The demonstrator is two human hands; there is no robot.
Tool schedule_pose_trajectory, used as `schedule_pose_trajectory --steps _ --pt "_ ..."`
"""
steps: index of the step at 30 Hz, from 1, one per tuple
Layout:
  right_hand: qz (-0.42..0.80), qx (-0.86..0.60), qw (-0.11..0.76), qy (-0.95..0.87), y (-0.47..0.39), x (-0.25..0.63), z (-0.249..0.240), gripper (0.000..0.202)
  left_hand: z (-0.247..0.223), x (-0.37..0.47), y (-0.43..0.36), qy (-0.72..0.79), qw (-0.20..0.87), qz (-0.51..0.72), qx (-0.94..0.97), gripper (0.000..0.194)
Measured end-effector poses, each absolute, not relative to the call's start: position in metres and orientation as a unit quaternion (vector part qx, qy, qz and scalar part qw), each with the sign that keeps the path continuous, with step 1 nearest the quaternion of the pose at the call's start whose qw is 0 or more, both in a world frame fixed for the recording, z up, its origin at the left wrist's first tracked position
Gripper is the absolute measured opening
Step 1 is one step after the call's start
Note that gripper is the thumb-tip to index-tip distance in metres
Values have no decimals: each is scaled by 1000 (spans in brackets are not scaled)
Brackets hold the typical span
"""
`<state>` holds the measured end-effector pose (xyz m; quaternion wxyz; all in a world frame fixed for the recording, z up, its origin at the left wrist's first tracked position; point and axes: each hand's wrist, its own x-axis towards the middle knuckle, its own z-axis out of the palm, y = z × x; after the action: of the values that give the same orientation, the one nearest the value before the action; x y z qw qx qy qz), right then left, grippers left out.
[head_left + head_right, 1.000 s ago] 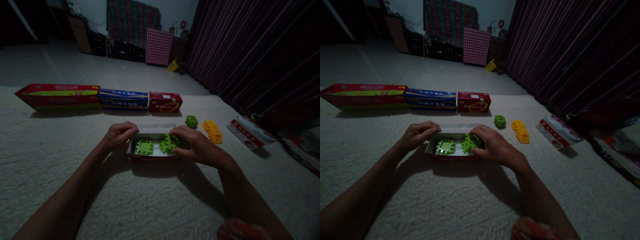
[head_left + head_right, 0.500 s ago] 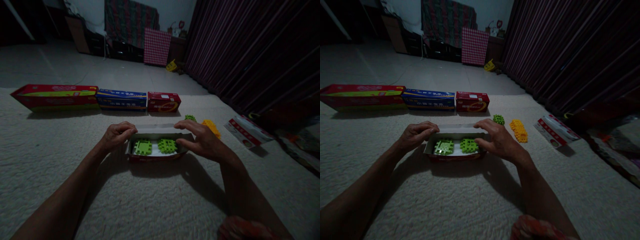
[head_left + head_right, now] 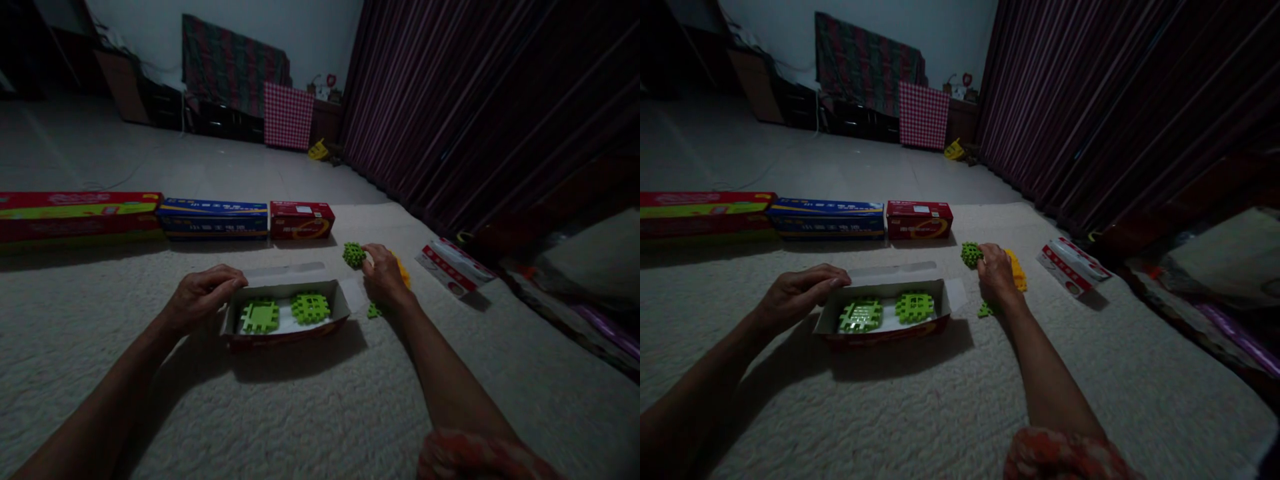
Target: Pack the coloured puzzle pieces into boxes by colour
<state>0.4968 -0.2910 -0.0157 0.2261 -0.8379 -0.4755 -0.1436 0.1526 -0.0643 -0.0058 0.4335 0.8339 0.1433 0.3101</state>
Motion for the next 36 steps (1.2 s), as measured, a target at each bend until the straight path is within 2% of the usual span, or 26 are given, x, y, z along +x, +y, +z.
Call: schedule_pose_trajectory --steps 6,10,16,24,32,36 --pt "-105 -866 192 -449 -267 497 -11 48 -2 152 -66 140 430 312 835 28" --pt "-99 -914 148 -365 -249 497 -8 56 -3 153 -66 139 430 311 836 28" --pt "-83 -935 119 -324 -241 497 -10 43 -5 153 -66 145 442 313 828 29" --pt "-141 -914 137 -354 -265 480 16 43 -5 152 -66 158 430 306 835 29" --pt "7 -902 42 -430 -312 444 11 23 -4 153 -66 151 432 311 833 32" --pt "48 -878 64 -472 -317 453 10 31 -7 152 -64 146 428 311 836 30"
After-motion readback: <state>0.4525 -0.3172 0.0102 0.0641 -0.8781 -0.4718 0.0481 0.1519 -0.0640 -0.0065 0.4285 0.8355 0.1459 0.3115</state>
